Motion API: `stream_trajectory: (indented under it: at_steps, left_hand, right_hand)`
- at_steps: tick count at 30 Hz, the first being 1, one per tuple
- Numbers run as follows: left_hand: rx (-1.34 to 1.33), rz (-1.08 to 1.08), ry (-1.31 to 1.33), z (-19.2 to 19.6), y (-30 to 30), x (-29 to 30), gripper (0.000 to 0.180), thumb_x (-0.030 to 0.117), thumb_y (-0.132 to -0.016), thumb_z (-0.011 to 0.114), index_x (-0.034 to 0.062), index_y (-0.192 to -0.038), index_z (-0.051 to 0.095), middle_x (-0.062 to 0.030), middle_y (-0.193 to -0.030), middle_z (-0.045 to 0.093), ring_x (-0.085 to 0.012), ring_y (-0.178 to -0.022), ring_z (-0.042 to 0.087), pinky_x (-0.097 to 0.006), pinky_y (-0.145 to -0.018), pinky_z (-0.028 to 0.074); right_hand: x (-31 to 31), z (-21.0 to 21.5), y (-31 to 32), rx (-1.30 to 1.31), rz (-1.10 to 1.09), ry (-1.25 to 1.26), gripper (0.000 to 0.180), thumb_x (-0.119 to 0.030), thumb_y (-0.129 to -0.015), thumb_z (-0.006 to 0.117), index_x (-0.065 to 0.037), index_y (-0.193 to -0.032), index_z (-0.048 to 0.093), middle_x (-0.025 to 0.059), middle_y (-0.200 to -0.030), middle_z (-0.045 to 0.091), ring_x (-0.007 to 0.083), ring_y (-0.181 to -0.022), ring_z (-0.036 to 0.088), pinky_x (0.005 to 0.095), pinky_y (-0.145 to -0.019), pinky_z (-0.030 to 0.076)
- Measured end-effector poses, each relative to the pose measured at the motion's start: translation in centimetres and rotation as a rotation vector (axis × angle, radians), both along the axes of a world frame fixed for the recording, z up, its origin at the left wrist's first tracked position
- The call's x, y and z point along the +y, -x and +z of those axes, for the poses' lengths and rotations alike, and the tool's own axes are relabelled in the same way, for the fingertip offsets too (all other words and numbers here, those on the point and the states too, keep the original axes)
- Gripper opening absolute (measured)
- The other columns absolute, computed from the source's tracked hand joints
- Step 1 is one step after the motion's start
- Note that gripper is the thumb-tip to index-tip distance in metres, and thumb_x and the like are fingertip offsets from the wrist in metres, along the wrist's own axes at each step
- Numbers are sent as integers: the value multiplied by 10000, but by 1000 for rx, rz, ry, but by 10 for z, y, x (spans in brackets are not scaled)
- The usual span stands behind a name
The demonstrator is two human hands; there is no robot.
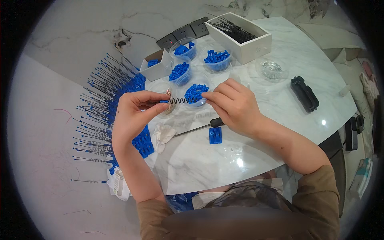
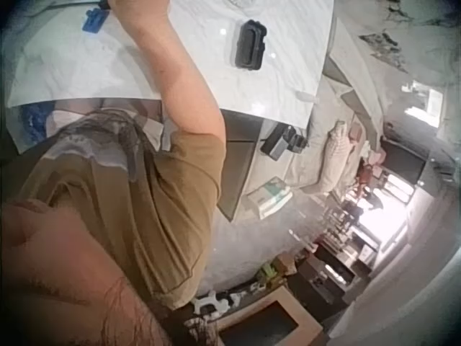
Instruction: Assembling small blue plastic components with black springs and a metal rod.
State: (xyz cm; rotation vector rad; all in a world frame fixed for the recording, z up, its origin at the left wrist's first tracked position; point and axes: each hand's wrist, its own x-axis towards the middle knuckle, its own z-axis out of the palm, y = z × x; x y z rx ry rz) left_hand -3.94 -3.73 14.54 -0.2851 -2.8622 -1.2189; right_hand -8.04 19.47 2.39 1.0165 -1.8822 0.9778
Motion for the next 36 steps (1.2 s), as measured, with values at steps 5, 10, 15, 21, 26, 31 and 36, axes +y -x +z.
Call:
stream_trajectory:
  at_steps: [5, 10, 15, 21, 26, 31, 36]
  left_hand:
    - [-4, 16, 64, -13, 0, 2, 192, 55, -792, 713, -9, -973, 725, -46, -806, 706, -85, -693, 606, -228, -663, 472]
    - [-188, -172, -56, -45, -7, -4, 191, 40, -847, 657, -66, -1006, 653, -103, -861, 710, -131, -800, 670, -262, -742, 523]
    - [-221, -76, -655, -89, -19, -12, 164, 60, -905, 598, -59, -1016, 619, -146, -980, 695, -194, -913, 677, -289, -806, 527]
    - [-54, 32, -869, -124, -33, -3, 186, 137, -935, 589, -7, -1047, 625, -120, -1002, 690, -177, -990, 655, -271, -829, 485]
    - [28, 57, -964, -140, -33, 14, 185, 137, -940, 587, 2, -1060, 626, -102, -1012, 687, -165, -998, 651, -249, -837, 468]
    - [31, 34, -982, -148, -37, 21, 174, 80, -947, 563, -30, -1076, 604, -109, -1019, 682, -179, -1016, 646, -273, -886, 469]
    - [48, -9, -998, -149, -40, 21, 174, 55, -946, 559, -42, -1086, 592, -113, -1034, 671, -186, -1013, 644, -302, -923, 471]
  right_hand:
    - [6, 8, 5, 220, -174, -94, 238, -73, -691, 685, -85, -929, 683, 2, -814, 597, 190, -835, 566, 373, -855, 438]
    - [-2, 24, -8, 343, -436, -37, 245, -237, -731, 755, -162, -961, 715, -26, -1012, 628, 185, -1026, 523, 467, -1059, 208]
    - [15, 24, 8, 352, -207, 228, 556, -86, -817, 605, -33, -1339, 421, 137, -1241, 506, 235, -1145, 439, 411, -1029, 237]
    - [24, 8, 31, -162, -227, 308, 510, -55, -826, 588, -21, -1310, 433, 118, -1178, 510, 208, -1066, 466, 346, -908, 358]
    - [24, -16, 50, -350, -272, 17, 478, -97, -799, 666, -37, -1238, 488, 90, -1112, 538, 207, -955, 504, 343, -777, 427]
    - [23, -28, 55, -406, -319, -115, 386, -175, -779, 732, -17, -1094, 574, 86, -967, 593, 202, -857, 551, 320, -716, 443]
    - [24, -25, 55, -607, -379, -265, 320, -183, -774, 747, 6, -993, 612, 86, -915, 632, 195, -750, 595, 314, -635, 443]
